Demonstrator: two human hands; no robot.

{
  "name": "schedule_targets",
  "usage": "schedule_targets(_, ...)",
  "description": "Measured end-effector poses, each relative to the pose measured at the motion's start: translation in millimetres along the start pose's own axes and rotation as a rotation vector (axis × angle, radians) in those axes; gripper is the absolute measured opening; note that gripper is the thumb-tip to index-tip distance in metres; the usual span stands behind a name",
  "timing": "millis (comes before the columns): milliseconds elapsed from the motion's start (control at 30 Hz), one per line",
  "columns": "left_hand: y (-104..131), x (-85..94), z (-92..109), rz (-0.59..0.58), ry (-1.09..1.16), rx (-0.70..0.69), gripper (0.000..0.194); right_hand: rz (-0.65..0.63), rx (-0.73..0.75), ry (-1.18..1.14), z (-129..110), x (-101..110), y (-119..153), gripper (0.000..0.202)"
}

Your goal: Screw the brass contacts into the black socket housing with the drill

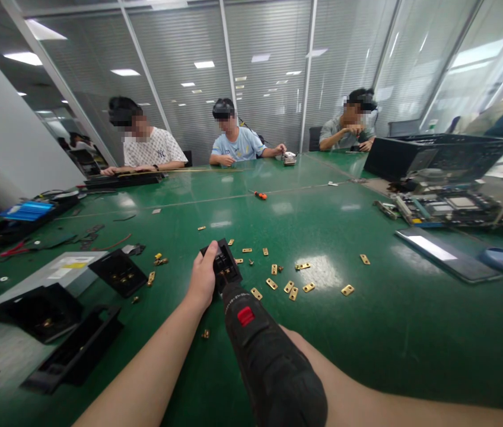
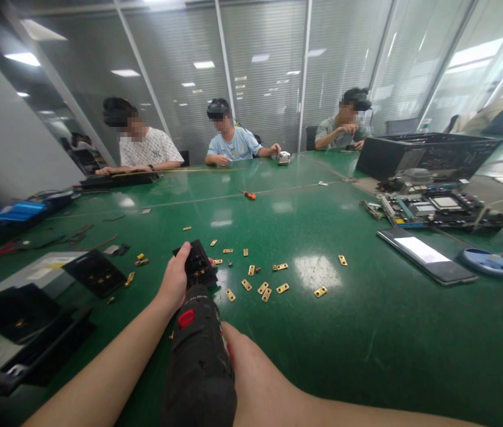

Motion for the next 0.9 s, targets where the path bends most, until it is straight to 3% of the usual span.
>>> schedule_targets(367, -1.6, -0.3, -0.9, -0.009, 0.012, -0.003, 0.048, 0.03, -0.11, -0.12, 13.8, -0.2, 0.5, 0.069)
schedule_targets(533, -2.4, -1.1, -0.5, -0.013, -0.005, -0.009, 0.049, 0.028, -0.176, -0.257, 30.5, 0.3, 1.1, 0.059)
schedule_targets(733, -1.8, -3.3, 0.0, -0.03, -0.012, -0.01, 0.051, 0.05, -0.222, -0.248, 53.7, 5.5, -5.4, 0.059)
schedule_targets(900, -1.2, -2.0, 1.8, -0.006, -0.016, -0.024, 0.049, 0.02, -0.21, -0.198, 37.8, 1.5, 1.3, 0.058)
Point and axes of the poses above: each hand's wrist, its own y-axis away from the middle knuckle, its own x-axis out of the back of the hand, z = x × y, the point moved 10 cm from there along -y, towards the middle knuckle, and after that the axes turned 1 degree about -y, right-handed, at the moved point
